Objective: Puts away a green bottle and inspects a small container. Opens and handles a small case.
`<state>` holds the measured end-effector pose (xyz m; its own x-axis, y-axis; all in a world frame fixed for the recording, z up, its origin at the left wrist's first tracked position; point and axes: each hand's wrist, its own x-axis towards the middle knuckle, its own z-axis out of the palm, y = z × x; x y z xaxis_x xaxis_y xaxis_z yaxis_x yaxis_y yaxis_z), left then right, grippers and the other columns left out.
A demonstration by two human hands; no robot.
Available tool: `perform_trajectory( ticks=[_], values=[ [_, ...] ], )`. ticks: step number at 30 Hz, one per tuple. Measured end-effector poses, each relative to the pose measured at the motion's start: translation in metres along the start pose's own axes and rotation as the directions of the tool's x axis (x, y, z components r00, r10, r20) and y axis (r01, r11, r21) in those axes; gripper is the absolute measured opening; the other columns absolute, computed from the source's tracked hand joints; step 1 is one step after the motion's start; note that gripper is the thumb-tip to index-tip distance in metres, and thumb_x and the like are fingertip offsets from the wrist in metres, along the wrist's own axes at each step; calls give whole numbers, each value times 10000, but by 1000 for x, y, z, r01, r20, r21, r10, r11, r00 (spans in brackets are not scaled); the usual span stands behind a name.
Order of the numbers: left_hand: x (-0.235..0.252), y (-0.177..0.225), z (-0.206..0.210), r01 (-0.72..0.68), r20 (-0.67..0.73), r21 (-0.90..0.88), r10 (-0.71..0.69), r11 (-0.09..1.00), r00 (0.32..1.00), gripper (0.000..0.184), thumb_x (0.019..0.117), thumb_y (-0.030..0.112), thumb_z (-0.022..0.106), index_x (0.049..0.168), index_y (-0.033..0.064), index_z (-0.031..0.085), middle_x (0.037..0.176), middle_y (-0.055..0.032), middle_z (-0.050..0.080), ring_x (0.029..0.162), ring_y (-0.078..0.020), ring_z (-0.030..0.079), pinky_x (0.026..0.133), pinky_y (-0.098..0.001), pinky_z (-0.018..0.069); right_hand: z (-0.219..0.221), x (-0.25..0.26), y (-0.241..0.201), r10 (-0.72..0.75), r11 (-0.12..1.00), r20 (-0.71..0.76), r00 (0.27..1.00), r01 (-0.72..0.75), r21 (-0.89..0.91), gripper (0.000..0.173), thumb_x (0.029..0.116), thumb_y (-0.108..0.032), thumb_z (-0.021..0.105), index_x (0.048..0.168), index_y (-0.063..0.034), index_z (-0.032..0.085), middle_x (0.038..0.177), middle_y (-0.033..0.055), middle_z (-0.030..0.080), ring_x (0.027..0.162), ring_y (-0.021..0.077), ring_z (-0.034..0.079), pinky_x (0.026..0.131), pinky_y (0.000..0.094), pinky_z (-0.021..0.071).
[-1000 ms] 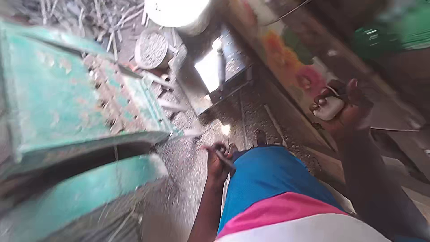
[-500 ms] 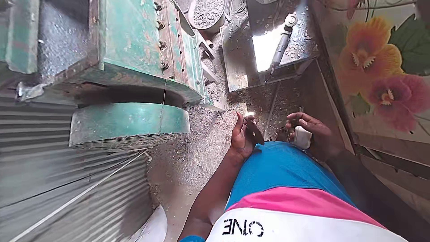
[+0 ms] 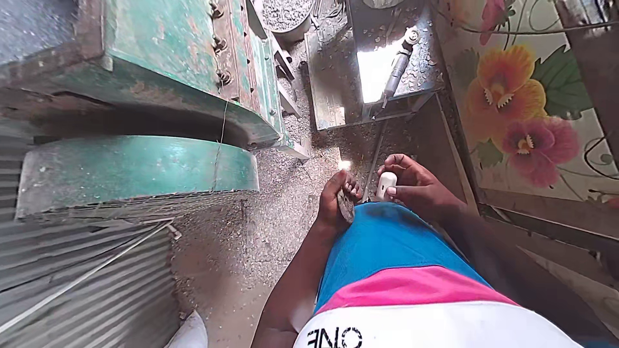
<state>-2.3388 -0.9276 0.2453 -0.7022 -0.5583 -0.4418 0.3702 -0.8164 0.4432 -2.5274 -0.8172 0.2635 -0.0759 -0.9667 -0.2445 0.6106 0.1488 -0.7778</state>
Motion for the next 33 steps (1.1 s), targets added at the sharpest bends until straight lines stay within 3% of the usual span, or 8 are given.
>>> perform_trajectory(
  ticks=[3,5,8,15,18,22,27,33],
  values=[
    [-4,4,2,-30,20,185,26,982,999,135,950,150,531,851,157,622,706,34,563,652,-72,581,667,-256,536,16,1,-4,-75,990,-100,992,62,-129,562,826,11,762,1309,-140,516,1151,88,675,955,196,711,850,366,623],
    [-3,5,3,-54,110,308,21,950,994,47,957,198,627,935,160,643,730,51,569,657,-42,560,655,-225,511,24,2,-7,-129,962,-151,980,86,-261,634,759,-10,843,1290,-158,530,1105,65,675,916,197,720,810,360,642],
    [-3,5,4,-116,223,475,8,872,975,347,924,364,745,1110,92,635,859,19,660,750,-43,613,709,-232,530,28,4,-10,-252,828,-90,964,166,-536,717,679,-195,949,1263,-161,534,998,-3,713,865,133,733,785,304,649],
    [-14,3,8,-269,279,455,151,849,948,259,927,179,740,1149,69,665,999,-21,715,899,-84,683,840,-290,580,34,1,-12,-368,707,48,929,313,-634,537,745,-290,919,1162,-91,644,1059,-9,720,924,103,725,815,281,643],
    [-18,-2,10,-383,224,399,316,833,922,270,948,178,722,1191,100,633,990,-5,701,864,-60,663,807,-251,564,34,-5,-10,-352,672,3,936,255,-696,590,807,-412,860,1251,-104,623,1159,1,658,994,89,682,798,254,623],
    [-23,-5,15,-426,211,431,370,796,905,261,990,144,647,1223,75,553,997,2,669,845,-40,630,786,-223,535,38,-4,-2,-343,790,-16,939,279,-546,375,952,-204,717,1287,-73,612,1114,32,703,921,127,718,806,290,634],
    [-30,-7,15,-366,273,367,277,855,921,373,1015,433,604,1201,112,573,954,43,647,744,4,567,663,-171,476,32,1,-6,-184,953,10,983,181,-244,284,1018,-134,579,1281,-68,663,1073,64,725,924,140,712,825,307,616],
    [-28,-4,13,-383,374,363,243,849,895,656,934,439,720,1467,138,485,1191,31,673,1032,-74,661,908,-290,566,39,1,-9,75,997,22,997,-75,-6,238,1005,-95,563,1242,-81,554,956,82,715,795,144,719,743,301,618]
  ],
)
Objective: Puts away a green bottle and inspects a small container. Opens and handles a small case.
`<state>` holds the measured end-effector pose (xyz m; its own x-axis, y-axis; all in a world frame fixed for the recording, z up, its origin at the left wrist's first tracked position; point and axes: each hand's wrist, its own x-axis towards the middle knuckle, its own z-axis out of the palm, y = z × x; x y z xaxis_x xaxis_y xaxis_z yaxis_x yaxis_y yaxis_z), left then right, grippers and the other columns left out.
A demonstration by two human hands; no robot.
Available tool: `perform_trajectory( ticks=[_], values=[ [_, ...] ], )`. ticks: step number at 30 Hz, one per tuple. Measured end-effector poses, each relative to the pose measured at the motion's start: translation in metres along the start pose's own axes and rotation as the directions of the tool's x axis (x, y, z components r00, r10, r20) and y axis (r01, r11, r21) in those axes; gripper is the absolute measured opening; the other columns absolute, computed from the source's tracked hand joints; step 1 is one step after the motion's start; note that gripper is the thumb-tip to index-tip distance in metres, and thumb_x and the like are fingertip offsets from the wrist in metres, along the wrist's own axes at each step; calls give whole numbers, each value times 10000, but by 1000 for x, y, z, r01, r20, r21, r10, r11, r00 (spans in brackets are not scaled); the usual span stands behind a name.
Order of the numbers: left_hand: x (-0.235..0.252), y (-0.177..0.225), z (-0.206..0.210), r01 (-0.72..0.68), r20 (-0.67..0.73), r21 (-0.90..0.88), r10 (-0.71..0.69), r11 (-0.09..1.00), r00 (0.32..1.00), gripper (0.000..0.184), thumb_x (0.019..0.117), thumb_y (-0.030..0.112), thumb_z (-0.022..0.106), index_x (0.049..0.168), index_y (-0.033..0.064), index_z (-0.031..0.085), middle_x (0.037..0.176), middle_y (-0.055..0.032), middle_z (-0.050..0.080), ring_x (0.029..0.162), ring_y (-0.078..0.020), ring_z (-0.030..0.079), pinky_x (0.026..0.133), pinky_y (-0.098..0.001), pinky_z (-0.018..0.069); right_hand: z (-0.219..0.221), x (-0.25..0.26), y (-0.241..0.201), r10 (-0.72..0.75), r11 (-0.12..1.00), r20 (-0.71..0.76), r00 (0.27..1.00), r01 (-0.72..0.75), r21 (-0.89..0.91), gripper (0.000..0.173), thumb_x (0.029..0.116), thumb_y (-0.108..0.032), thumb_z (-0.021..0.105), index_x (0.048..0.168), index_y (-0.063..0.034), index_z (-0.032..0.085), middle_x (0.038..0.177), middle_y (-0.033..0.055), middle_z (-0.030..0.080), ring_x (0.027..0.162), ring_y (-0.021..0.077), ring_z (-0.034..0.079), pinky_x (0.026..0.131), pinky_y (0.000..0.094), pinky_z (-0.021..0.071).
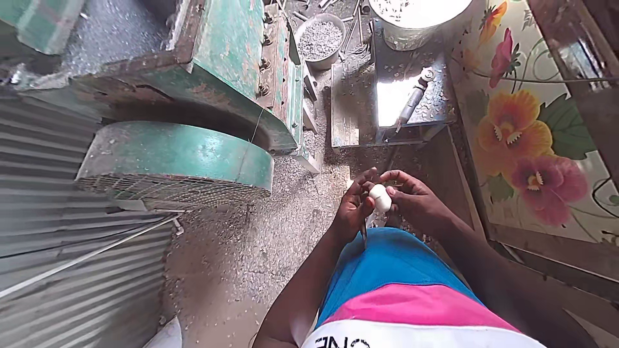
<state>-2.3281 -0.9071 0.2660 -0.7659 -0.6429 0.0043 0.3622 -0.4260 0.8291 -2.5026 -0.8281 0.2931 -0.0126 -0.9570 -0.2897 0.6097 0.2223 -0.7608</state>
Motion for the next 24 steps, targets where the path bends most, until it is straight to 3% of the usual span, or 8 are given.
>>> perform_trajectory(
  ticks=[2,5,9,11,13,17,21,24],
  values=[
    [-1,-2,1,-32,6,35,32,999,999,506,956,449,683,1352,141,614,1229,28,677,1044,-71,662,901,-286,570,4,0,1,-1,1000,-44,999,0,-20,125,1010,-83,569,1135,-75,567,883,74,711,731,142,712,691,294,619],
    [0,-6,5,-74,-79,37,76,997,994,411,966,436,674,1242,135,629,1132,27,688,950,-47,656,801,-233,558,7,1,4,-123,960,-105,987,92,-265,88,1017,-133,595,999,-53,628,826,32,699,685,110,690,648,267,610],
    [7,-13,8,-46,-401,202,126,978,907,415,1006,332,635,1241,28,477,964,18,621,798,-18,611,706,-190,535,1,-6,16,-316,657,124,941,311,-687,391,992,-427,632,1021,-41,687,835,-32,677,711,16,631,640,225,555],
    [13,-15,8,-15,-486,294,163,956,859,423,1008,304,621,1244,-9,465,966,-9,602,790,-24,602,708,-190,536,4,-7,22,-288,479,222,932,341,-809,559,910,-584,691,1074,-49,694,850,18,686,729,79,642,648,283,556],
    [17,-16,11,3,-519,311,167,950,838,390,1018,284,602,1240,-4,460,985,-20,596,844,-33,615,770,-203,546,6,-4,28,-274,386,249,929,343,-857,473,922,-487,720,1112,-55,688,863,48,697,732,124,660,666,318,569],
    [23,-11,5,-3,-593,210,130,978,795,376,1072,303,455,1321,27,401,1053,-36,580,923,-62,624,831,-243,556,3,5,25,-376,362,191,907,333,-871,224,959,-244,644,1048,-58,731,847,61,723,732,134,677,692,334,567],
    [26,5,-20,27,-731,106,60,994,680,324,1121,396,292,1180,143,485,816,22,565,616,-47,562,552,-195,501,-23,19,39,-403,568,-15,915,237,-788,231,953,-225,652,1061,-43,743,906,33,740,775,38,672,727,244,566],
    [12,10,-55,34,-671,66,19,997,741,425,1118,436,241,1107,137,542,808,15,609,577,-50,562,501,-181,480,-73,31,76,-316,612,-305,898,-53,-789,258,934,-263,650,1085,-72,737,944,39,738,832,102,689,791,351,569]
  ],
)
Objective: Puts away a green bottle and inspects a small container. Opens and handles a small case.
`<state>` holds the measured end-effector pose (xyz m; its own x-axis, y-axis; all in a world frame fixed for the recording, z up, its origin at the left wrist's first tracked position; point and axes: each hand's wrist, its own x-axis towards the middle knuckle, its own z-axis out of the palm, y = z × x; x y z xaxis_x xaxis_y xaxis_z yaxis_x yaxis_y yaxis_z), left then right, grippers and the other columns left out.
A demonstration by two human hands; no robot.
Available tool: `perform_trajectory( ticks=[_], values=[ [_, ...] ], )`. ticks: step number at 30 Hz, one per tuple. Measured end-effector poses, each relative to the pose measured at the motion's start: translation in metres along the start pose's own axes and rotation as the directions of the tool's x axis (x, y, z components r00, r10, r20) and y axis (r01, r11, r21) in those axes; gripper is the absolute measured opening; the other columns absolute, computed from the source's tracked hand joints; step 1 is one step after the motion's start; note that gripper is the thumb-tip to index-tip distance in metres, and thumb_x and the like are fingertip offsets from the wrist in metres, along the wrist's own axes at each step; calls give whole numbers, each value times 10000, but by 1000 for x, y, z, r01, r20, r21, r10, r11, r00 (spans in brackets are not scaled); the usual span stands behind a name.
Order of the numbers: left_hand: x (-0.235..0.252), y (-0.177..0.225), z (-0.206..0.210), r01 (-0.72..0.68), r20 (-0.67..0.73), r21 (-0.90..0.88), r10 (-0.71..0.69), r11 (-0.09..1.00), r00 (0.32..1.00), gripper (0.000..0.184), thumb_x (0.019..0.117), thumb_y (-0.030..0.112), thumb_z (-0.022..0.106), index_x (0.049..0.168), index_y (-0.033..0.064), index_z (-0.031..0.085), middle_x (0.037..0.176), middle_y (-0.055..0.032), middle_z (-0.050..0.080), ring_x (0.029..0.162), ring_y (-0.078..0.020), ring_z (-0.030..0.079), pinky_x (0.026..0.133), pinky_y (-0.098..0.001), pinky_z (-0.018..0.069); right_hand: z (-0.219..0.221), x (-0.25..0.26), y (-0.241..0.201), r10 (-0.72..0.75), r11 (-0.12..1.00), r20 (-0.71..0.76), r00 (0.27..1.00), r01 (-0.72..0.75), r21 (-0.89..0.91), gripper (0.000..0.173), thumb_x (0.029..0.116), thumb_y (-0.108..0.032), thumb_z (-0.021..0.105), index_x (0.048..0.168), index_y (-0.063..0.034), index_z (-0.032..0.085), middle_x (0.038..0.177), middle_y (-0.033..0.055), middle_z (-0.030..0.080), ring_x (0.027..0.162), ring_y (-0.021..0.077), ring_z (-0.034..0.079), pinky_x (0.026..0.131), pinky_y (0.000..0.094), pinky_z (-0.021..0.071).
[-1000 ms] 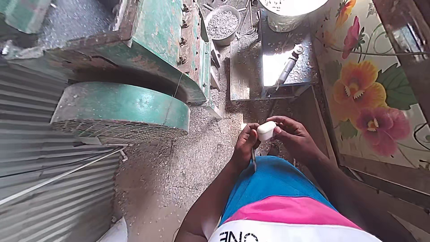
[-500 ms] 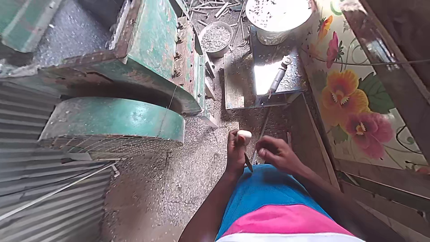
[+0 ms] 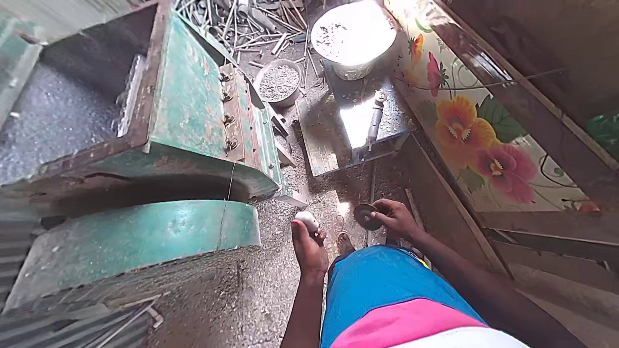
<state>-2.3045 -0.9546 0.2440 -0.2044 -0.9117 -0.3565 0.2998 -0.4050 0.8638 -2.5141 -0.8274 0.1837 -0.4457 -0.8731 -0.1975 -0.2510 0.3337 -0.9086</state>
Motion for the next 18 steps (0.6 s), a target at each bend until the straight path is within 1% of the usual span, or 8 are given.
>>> perform_trajectory(
  ticks=[2,4,7,9,11,14,17,18],
  values=[
    [0,-1,-20,91,79,-43,-87,995,993,406,1113,417,276,1183,120,544,890,-17,656,660,-78,632,550,-210,537,-1,5,49,221,962,-79,972,-230,-145,302,941,-273,655,1154,-69,720,1032,118,740,944,242,707,876,496,549],
    [-6,-5,-35,178,159,-49,-169,983,973,313,1101,338,364,1267,111,503,991,-51,679,779,-119,682,624,-248,578,-7,0,90,426,854,-164,890,-455,-250,348,973,-264,645,1251,-59,685,1147,199,719,1077,371,687,948,604,504],
    [-6,-14,-52,246,353,-37,-218,968,910,312,1029,304,610,1268,107,572,1065,-88,715,868,-161,718,687,-297,611,-22,-12,135,604,685,-326,727,-683,-254,363,1001,-257,618,1297,-50,658,1190,238,699,1121,433,661,948,644,483],
    [1,-20,-57,181,492,88,-200,980,847,385,951,347,721,1255,125,641,1097,-67,725,878,-137,716,718,-296,615,-38,-16,150,685,578,-399,610,-788,-212,361,1010,-278,600,1307,-80,652,1208,227,694,1138,437,651,928,649,485],
    [10,-21,-57,25,596,266,-185,964,782,382,921,361,752,1227,141,692,1152,-29,718,920,-104,704,763,-283,613,-58,-12,160,733,516,-416,538,-839,-173,375,1009,-289,602,1324,-92,648,1244,223,684,1170,438,637,943,663,469],
    [20,-22,-38,-81,662,362,-195,929,724,345,906,329,781,1175,119,724,1180,-20,678,1034,-111,672,881,-287,600,-91,24,185,736,532,-403,543,-833,-152,368,993,-265,620,1277,-34,660,1233,244,676,1170,431,631,955,668,450],
    [28,-24,-10,-135,623,403,-163,905,765,328,916,366,760,1167,156,751,1126,8,707,1021,-89,677,883,-261,593,-122,89,201,703,608,-328,631,-773,-181,355,1005,-199,619,1268,39,636,1233,274,658,1167,409,630,1002,592,464],
    [30,-25,2,-157,604,419,-146,894,783,323,922,392,746,1163,176,760,1109,24,716,1014,-77,674,881,-249,585,-135,118,206,687,623,-304,660,-750,-220,363,994,-181,611,1283,38,633,1250,275,655,1182,408,629,1012,595,464]
  ],
)
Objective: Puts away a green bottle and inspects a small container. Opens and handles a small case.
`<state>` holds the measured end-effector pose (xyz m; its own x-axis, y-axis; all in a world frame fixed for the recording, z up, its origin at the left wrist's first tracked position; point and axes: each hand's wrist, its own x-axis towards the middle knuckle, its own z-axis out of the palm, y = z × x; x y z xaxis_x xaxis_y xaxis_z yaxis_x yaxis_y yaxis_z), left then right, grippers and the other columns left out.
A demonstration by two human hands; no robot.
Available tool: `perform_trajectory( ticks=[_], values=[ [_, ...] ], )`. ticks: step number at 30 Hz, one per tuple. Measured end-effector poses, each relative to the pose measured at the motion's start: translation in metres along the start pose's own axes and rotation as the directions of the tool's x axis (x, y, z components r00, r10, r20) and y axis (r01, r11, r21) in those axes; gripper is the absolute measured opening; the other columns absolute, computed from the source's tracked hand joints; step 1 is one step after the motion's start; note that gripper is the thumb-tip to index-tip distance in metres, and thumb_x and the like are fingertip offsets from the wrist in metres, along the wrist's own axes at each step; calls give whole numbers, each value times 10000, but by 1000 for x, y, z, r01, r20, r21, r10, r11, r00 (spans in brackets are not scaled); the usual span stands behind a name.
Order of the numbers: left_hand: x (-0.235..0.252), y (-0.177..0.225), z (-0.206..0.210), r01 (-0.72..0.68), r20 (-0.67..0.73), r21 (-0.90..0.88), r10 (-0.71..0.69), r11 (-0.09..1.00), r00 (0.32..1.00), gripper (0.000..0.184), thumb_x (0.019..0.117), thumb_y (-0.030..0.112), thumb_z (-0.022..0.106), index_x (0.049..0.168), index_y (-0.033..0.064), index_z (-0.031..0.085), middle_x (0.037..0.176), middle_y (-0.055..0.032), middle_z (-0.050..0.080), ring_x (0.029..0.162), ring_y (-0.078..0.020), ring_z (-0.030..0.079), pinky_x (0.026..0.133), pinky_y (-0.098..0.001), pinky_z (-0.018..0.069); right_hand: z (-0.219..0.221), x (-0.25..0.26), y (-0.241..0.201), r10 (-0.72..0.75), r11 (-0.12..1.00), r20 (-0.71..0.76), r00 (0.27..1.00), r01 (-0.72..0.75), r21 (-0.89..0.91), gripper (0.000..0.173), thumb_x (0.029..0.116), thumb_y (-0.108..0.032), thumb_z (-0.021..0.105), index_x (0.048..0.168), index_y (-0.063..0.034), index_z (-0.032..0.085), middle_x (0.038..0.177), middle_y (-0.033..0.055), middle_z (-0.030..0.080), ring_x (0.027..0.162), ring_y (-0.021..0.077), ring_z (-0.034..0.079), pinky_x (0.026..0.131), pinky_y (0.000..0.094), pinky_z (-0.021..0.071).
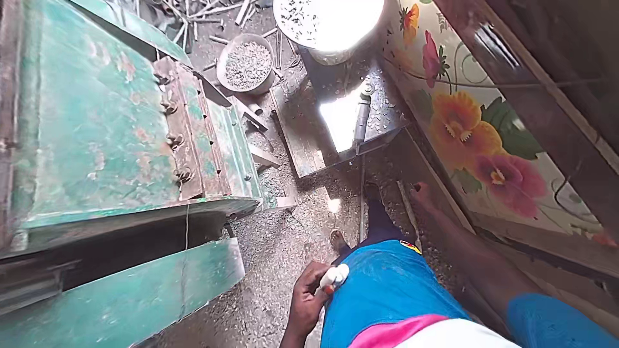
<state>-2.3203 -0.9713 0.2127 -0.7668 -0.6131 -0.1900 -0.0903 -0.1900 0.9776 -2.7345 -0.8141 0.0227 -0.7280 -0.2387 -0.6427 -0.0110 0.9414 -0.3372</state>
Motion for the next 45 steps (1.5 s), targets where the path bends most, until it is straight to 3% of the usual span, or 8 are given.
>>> perform_trajectory(
  ticks=[9,15,21,26,28,36,41,45],
  values=[
    [52,44,75,182,-219,115,-154,976,963,306,977,437,653,1191,243,754,1146,113,701,1050,-10,640,919,-196,540,-36,187,-166,-533,824,-192,824,455,-338,217,964,-127,607,1113,-11,714,1136,236,695,1018,435,693,798,617,556],
    [62,62,108,228,-449,-29,-216,973,867,295,947,359,704,1224,260,669,1059,109,741,918,6,692,828,-179,573,-20,235,-204,-492,853,-219,843,417,-314,248,980,-149,590,1159,-13,695,1168,238,688,1071,439,678,851,608,550],
    [108,63,114,192,-555,101,-105,976,825,251,941,378,712,1143,230,713,1029,115,734,913,1,685,832,-185,576,-8,113,-188,-566,820,159,809,532,210,292,974,-289,689,1145,-59,741,1114,160,731,1029,315,699,901,554,545],
    [162,86,104,222,-490,204,-97,954,867,205,957,117,650,1103,-25,668,995,-17,712,886,-47,678,824,-251,591,-60,-43,-200,-916,399,399,50,229,888,513,962,-358,702,1351,-35,614,1114,10,724,918,70,687,812,257,597],
    [180,88,93,181,-426,236,-65,955,902,217,972,203,683,1103,29,688,945,-9,709,792,-52,664,733,-249,585,-84,-71,-216,-941,297,332,-63,313,902,657,947,-387,726,1463,-43,510,1246,7,684,1032,74,681,876,260,601],
    [188,109,65,-122,-367,302,233,946,900,420,956,282,721,1292,54,615,1081,-16,692,869,-79,665,742,-258,585,-111,-113,-249,-990,94,140,-28,612,785,527,952,-192,733,1420,-42,542,1245,12,669,1031,68,686,895,254,612],
    [160,111,43,-336,-244,532,520,777,818,179,942,252,732,1003,86,754,1233,-142,652,1098,-134,650,918,-278,575,-99,-136,-260,-1000,16,30,-6,728,685,512,965,-277,716,1377,-6,579,1210,40,693,1069,41,658,942,248,570],
    [151,117,30,-234,-277,657,518,717,809,218,912,255,754,1050,92,795,1250,-143,687,1074,-101,688,879,-245,596,-86,-148,-276,-996,-83,-43,-72,750,656,509,965,-309,721,1392,-66,589,1253,36,696,1113,35,656,977,237,555]
  ],
)
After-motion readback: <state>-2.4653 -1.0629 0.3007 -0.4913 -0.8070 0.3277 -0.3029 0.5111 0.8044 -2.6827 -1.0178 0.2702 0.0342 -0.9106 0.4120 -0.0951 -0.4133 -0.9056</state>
